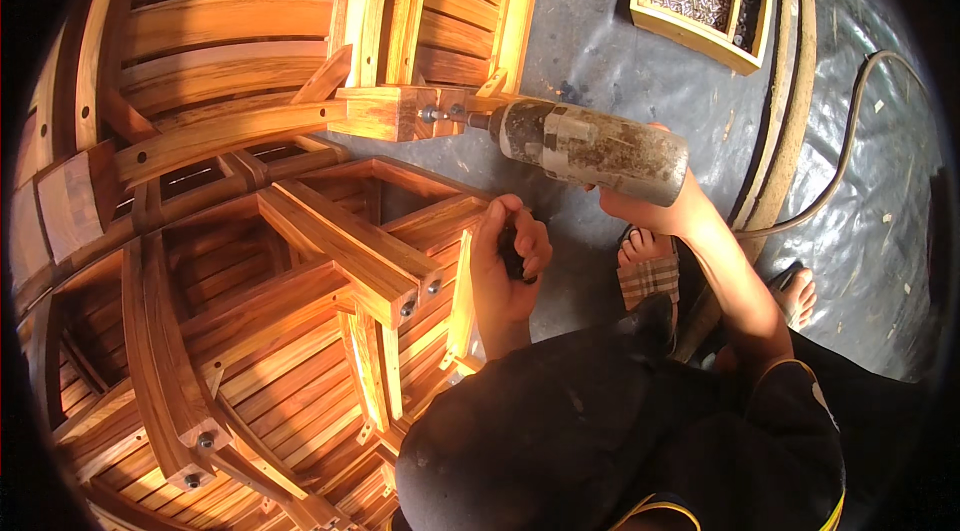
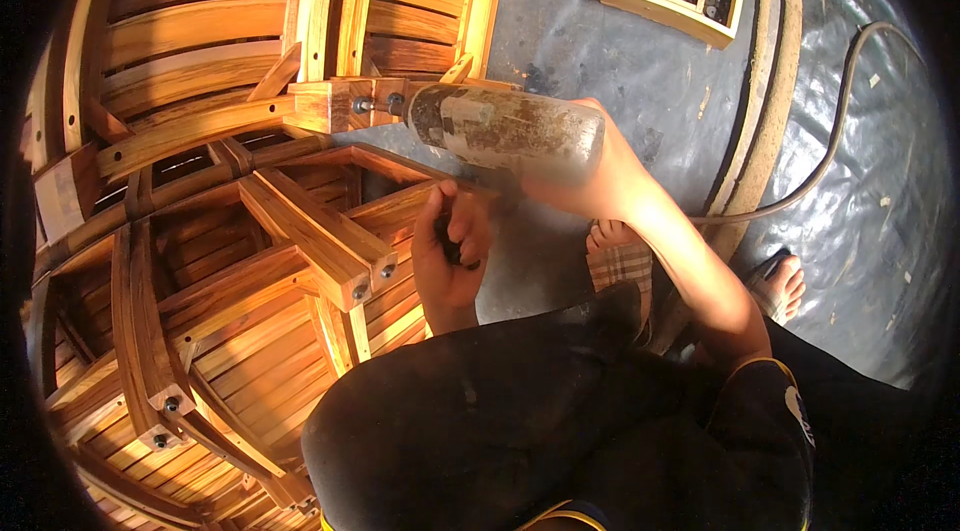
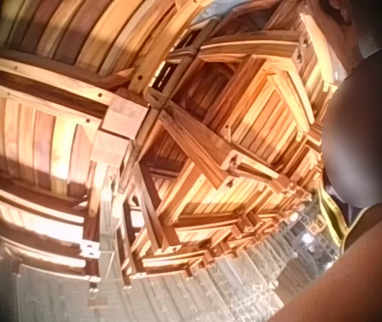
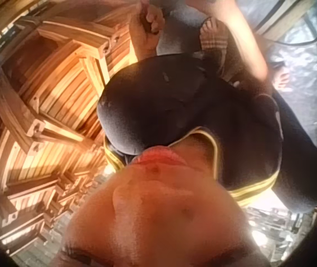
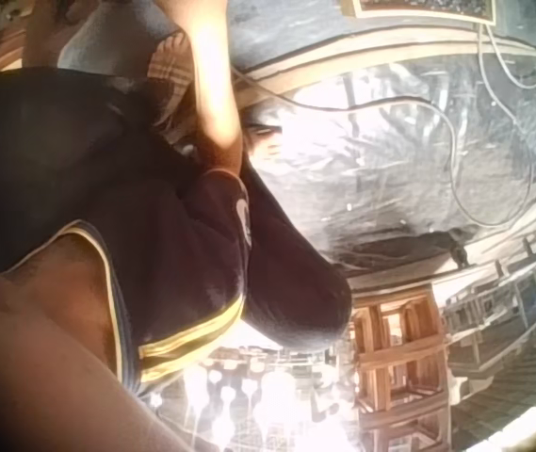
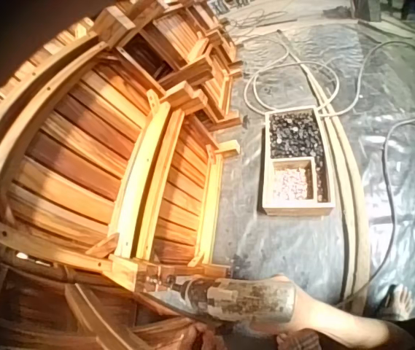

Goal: Assembling wooden chair frames by drilling screws into the joints using a pneumatic impact driver.

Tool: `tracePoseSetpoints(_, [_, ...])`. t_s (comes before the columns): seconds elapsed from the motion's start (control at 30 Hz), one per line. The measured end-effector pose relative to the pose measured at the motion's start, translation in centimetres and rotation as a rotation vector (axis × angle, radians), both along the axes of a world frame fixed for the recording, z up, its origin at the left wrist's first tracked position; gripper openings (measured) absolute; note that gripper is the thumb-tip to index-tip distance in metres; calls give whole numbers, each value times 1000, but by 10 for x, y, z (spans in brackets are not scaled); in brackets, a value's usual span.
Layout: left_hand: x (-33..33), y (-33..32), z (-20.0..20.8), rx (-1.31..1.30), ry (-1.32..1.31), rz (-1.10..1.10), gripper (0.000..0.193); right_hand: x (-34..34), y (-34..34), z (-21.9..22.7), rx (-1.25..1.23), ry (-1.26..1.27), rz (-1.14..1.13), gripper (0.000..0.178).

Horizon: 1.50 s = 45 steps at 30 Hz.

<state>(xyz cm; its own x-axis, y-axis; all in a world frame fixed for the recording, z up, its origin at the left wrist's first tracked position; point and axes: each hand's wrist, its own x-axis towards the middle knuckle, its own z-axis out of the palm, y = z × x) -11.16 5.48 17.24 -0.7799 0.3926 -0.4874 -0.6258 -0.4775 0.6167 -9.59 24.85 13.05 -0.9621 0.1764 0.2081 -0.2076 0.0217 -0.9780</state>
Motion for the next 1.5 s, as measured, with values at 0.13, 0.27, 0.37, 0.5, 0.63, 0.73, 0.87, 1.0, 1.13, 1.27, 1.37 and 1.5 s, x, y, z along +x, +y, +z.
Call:
tracePoseSetpoints(0.13, [2, 1, 1, 25, -9, 0, 25, -1, 2, 1, -1, 6, 19, 21])
tracePoseSetpoints(0.27, [3, -3, 0, 80, 29, -40, 24, -1, 2, -3, -106, -23, 63, 19])
tracePoseSetpoints(0.37, [3, 0, 1, -19, 33, -52, 24, 1, 4, 3, -68, -41, 42, 20])
tracePoseSetpoints(0.5, [4, -5, -6, -39, 25, -4, 24, -1, -1, -5, -139, 19, 56, 20])
tracePoseSetpoints(0.63, [5, -4, -7, -62, -31, 6, 25, -2, -5, -7, -224, -35, 65, 19])
tracePoseSetpoints(0.73, [4, -4, -6, -45, -30, -12, 25, -4, -4, -6, -170, 59, 27, 18])
tracePoseSetpoints(0.87, [6, -1, -4, -82, -14, 5, 25, -3, -4, 1, -172, 16, 47, 15])
tracePoseSetpoints(1.0, [7, -3, -14, 42, -18, 12, 23, -3, -4, -9, -136, 68, 36, 16])
tracePoseSetpoints(1.13, [10, 3, -14, 125, -72, 35, 22, -3, -7, -1, -46, 198, -46, 17])
tracePoseSetpoints(1.27, [11, 10, -11, 60, -137, 50, 21, -3, -8, -4, -222, 77, 29, 15])
tracePoseSetpoints(1.37, [9, 8, -15, 38, -70, 29, 19, -4, -8, -5, -231, 81, 28, 15])
tracePoseSetpoints(1.5, [9, 9, -13, 26, -37, 46, 18, -3, -6, -5, -221, 51, 64, 19])
